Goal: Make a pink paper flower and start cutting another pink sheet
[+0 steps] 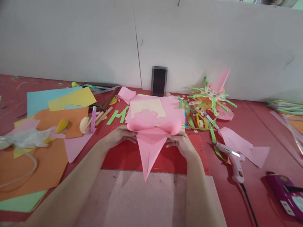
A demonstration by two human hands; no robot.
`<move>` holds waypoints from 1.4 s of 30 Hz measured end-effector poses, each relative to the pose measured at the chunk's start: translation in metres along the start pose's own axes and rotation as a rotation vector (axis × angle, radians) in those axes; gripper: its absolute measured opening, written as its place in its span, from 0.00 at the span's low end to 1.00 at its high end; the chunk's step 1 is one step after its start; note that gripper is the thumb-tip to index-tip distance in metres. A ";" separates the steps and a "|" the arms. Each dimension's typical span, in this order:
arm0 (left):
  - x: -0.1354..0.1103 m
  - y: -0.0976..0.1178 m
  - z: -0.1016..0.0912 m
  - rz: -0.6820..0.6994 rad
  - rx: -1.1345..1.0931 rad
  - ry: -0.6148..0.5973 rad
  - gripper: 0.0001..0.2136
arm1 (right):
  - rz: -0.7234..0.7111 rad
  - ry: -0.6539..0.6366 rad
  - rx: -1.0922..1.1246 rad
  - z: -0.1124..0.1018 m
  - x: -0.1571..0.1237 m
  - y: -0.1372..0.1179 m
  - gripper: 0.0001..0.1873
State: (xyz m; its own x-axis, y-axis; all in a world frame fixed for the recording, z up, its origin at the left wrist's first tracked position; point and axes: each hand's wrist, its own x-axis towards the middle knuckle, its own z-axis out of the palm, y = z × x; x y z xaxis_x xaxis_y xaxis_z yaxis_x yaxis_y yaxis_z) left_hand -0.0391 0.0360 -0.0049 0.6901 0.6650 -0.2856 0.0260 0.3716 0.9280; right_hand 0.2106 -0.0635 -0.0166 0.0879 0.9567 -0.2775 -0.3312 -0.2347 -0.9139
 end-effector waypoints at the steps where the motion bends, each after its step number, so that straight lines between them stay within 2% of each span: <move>1: -0.001 0.001 0.001 0.013 0.010 -0.009 0.06 | -0.023 -0.004 -0.006 0.000 0.000 0.000 0.10; 6: -0.004 0.006 0.006 0.056 0.090 -0.031 0.08 | -0.152 -0.056 -0.145 -0.003 0.002 0.000 0.06; 13: -0.007 0.005 0.006 0.110 0.133 -0.077 0.14 | -0.135 -0.061 -0.130 -0.001 0.001 -0.001 0.06; 17: -0.005 0.004 0.009 0.080 0.290 0.020 0.12 | -0.122 -0.061 -0.141 -0.001 0.001 -0.001 0.07; 20: -0.005 0.004 0.011 0.107 0.372 0.077 0.11 | -0.114 -0.047 -0.142 0.000 0.002 0.000 0.06; 22: -0.003 0.003 0.011 0.125 0.333 0.076 0.11 | -0.115 -0.030 -0.114 0.001 0.001 0.000 0.06; 25: 0.002 0.000 0.008 0.108 0.143 0.059 0.13 | -0.089 -0.005 -0.067 0.003 0.001 0.000 0.10; 29: 0.007 -0.003 0.005 0.061 -0.020 -0.016 0.15 | -0.046 -0.022 -0.042 0.005 0.001 -0.002 0.14; 32: 0.005 -0.001 0.007 0.066 0.024 -0.049 0.16 | -0.064 -0.028 -0.041 0.005 0.001 -0.003 0.15; 37: 0.002 0.001 0.014 0.074 0.188 0.050 0.15 | -0.062 -0.040 -0.069 0.006 -0.001 -0.003 0.20; 42: 0.001 0.002 0.015 0.073 0.239 0.078 0.16 | -0.055 -0.059 -0.135 0.010 -0.005 -0.007 0.15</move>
State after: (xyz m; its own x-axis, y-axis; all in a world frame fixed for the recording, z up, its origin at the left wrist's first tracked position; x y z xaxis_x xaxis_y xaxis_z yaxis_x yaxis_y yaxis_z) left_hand -0.0276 0.0278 -0.0003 0.6388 0.7359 -0.2246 0.1547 0.1631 0.9744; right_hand 0.2026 -0.0653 -0.0060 0.0459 0.9764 -0.2112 -0.1978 -0.1984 -0.9600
